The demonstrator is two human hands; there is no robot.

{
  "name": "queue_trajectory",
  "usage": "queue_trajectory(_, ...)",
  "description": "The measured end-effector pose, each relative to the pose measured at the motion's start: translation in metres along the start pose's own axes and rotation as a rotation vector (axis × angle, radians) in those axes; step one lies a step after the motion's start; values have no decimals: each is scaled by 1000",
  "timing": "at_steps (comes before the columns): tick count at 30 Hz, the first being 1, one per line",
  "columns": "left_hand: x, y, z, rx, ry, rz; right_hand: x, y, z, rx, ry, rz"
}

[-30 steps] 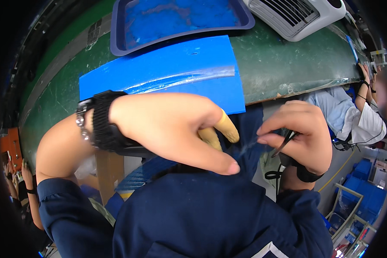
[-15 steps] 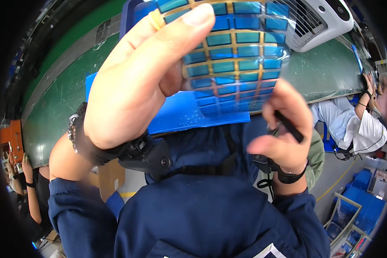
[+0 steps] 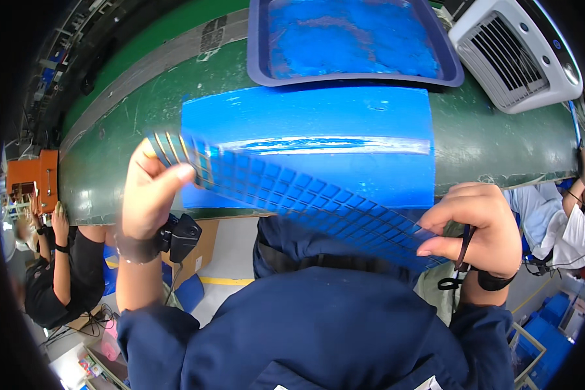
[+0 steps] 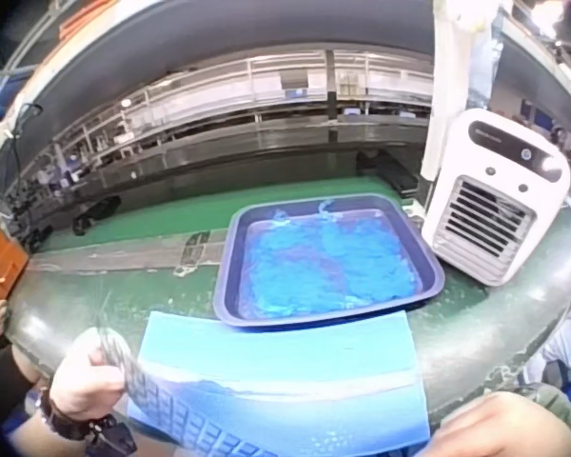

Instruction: Picking up small blue thermal pads with tweezers and placing them into a black plastic housing.

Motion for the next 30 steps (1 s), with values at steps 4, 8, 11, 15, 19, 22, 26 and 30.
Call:
queue_trajectory(4,8,19,-3,146,-191,-19,3,-6,10,-138,75,-128)
queue_trajectory(8,18,18,-3,176,-165,-22,8,-18,26,-195,127,-216)
queue_trajectory(11,28,20,4,137,-262,-10,15,-20,24,-284,58,-129)
queue_trajectory(15,45,11,-3,109,-365,-25,17,-35,35,-429,-219,-23)
queue_trajectory(19,50,3,-8,159,-298,53,20,-45,42,-397,-398,162)
queue_trajectory(22,40,-6,-8,177,-366,87,19,-52,51,-377,-332,196)
queue_trajectory(26,25,-14,-6,200,-545,106,20,-59,68,-422,-135,179)
queue_trajectory(30,22,-16,-8,262,-642,110,19,-65,78,-414,-130,129)
Point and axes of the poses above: each hand's wrist, its own y-axis away from the middle knuckle, its own x-axis out of the back of the hand, z = x × y, the point moved 2 cm from there along -y, towards the middle knuckle, and after that the axes turned 6 degrees about -z, right-handed, at the moved point
